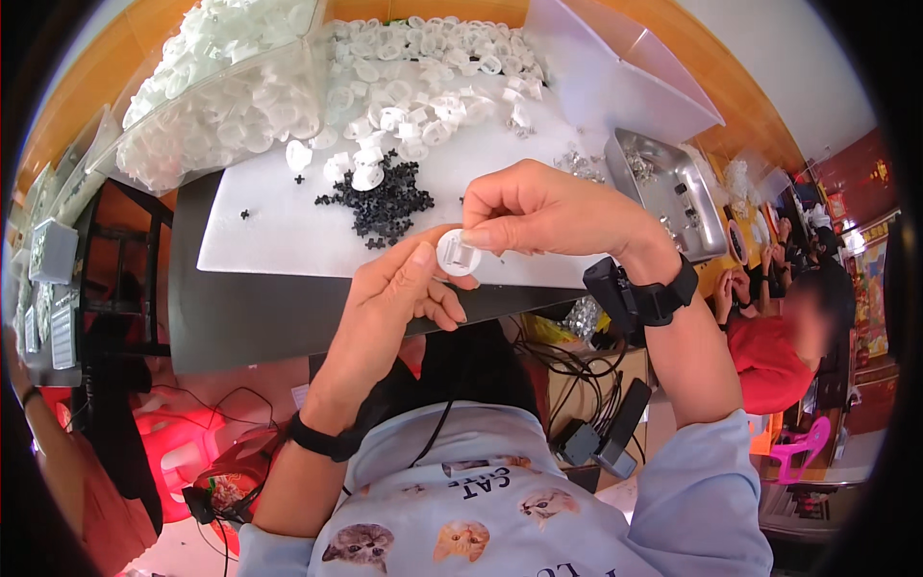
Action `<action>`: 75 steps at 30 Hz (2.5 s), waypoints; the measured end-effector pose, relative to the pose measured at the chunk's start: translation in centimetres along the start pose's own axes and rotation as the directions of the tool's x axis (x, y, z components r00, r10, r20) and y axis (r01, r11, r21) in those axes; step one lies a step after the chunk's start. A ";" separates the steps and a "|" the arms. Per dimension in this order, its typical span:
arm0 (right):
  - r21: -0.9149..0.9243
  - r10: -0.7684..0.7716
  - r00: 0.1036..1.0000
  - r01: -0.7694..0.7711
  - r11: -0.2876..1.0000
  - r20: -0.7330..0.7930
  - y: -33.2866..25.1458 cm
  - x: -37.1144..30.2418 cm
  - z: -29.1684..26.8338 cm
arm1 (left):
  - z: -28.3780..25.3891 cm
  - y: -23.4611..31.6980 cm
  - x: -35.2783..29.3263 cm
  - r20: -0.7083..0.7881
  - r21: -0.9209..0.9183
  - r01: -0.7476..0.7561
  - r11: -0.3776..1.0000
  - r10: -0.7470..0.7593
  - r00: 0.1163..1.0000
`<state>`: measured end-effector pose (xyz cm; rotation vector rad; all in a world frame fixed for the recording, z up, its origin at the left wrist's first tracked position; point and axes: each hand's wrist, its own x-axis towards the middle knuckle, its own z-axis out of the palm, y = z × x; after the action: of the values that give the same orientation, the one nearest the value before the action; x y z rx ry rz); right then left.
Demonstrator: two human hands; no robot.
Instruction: Manually assembling small black plastic inserts into white circular frames at a workshop table.
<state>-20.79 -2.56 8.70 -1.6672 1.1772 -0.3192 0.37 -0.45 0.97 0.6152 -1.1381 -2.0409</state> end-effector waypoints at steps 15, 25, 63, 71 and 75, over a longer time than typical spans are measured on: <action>0.067 -0.007 0.982 0.020 0.998 -0.186 0.5 0.0 -1.1 | -0.6 -1.1 -0.5 -0.134 -0.017 -0.108 0.994 0.105 0.985; -0.525 0.071 0.862 -0.369 0.766 -0.503 5.4 3.2 -8.7 | -0.2 -1.1 -0.4 -0.135 -0.025 -0.091 0.996 0.087 0.987; -0.663 -0.255 0.919 -0.010 0.749 -0.301 6.7 2.4 -3.8 | 0.0 -1.3 -0.3 -0.160 0.025 -0.134 0.991 0.136 0.978; -0.637 -0.103 0.906 -0.205 0.743 -0.411 4.5 1.7 -2.2 | 0.2 -1.4 -0.1 -0.163 0.007 -0.143 0.990 0.143 0.976; -0.142 -0.079 0.921 0.026 0.989 -0.382 1.9 0.5 1.2 | 0.2 -1.6 -0.3 -0.193 0.043 -0.174 0.984 0.179 0.965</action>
<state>-20.75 -2.21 6.40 -1.8071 1.4736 -0.6392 -0.10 0.46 -0.33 0.6866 -1.0644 -1.7751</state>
